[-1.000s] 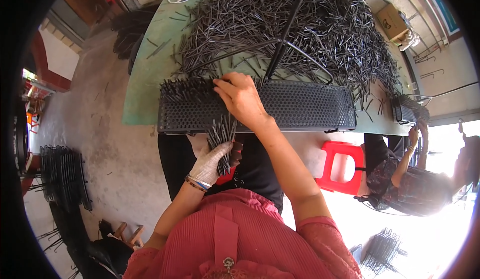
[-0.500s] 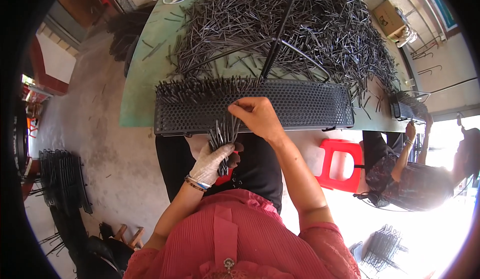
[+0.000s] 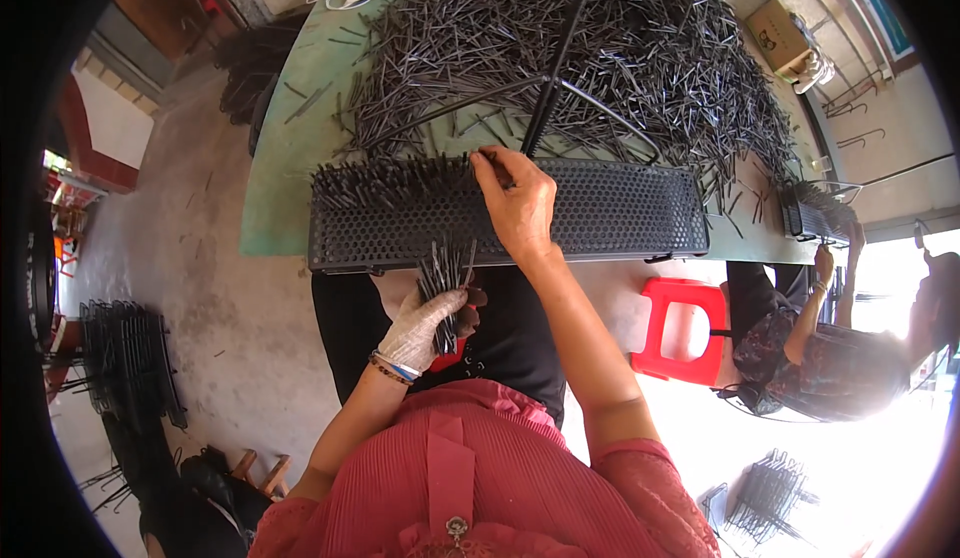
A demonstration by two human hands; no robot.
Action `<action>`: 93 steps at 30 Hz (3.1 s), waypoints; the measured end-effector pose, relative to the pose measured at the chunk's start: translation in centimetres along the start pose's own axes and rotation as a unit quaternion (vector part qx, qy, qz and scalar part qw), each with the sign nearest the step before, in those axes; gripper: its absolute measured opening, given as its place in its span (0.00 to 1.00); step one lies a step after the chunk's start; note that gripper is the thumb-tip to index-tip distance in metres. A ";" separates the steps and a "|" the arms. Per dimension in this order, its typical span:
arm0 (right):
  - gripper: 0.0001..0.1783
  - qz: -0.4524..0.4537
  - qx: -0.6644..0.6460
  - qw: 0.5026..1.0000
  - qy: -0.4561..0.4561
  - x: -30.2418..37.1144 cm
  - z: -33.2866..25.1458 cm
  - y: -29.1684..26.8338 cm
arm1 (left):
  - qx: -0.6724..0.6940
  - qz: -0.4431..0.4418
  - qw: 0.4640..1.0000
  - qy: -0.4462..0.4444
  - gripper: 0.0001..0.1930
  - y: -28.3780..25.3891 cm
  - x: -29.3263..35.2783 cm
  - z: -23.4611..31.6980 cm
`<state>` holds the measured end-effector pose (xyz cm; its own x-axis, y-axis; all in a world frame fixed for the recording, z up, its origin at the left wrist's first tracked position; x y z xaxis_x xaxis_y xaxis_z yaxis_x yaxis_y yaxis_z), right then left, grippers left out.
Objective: Inserting small metal rods into a perforated metal plate to assemble a component.
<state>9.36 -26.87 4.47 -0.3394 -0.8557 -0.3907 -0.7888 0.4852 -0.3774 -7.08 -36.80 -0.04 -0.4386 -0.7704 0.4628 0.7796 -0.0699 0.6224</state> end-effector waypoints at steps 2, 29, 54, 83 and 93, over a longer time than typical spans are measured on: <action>0.09 -0.001 0.011 1.000 -0.021 0.1 -0.4 -0.1 | 0.007 -0.001 1.000 -0.001 0.14 -0.1 0.1 0.0; 0.10 -0.129 0.088 0.977 -0.148 -0.6 -0.3 0.8 | 0.022 0.007 1.000 -0.011 0.15 -0.5 0.0 0.0; 0.13 -0.331 -0.146 0.906 0.218 3.8 0.4 -2.4 | 0.002 0.000 0.999 0.042 0.15 1.1 0.3 0.9; 0.10 -0.095 -0.098 0.990 0.043 -1.2 3.0 -2.2 | 0.026 0.003 1.000 -0.014 0.14 0.0 -0.1 -0.4; 0.09 -0.106 -0.066 0.992 0.000 -1.0 2.4 -2.1 | 0.037 0.001 0.999 -0.021 0.16 0.2 -0.1 -0.2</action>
<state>12.60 -26.60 3.64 -0.1578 -0.9361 -0.3144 -0.9029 0.2657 -0.3380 -6.81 -36.85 -0.09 -0.4563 -0.7436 0.4888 0.7457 -0.0198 0.6660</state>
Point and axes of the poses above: each hand's wrist, its own x-axis away from the middle knuckle, its own y-axis out of the palm, z = x × y, the point moved 1 cm from there along -x, towards the middle knuckle, and after that the axes turned 3 degrees about y, right-handed, at the moved point
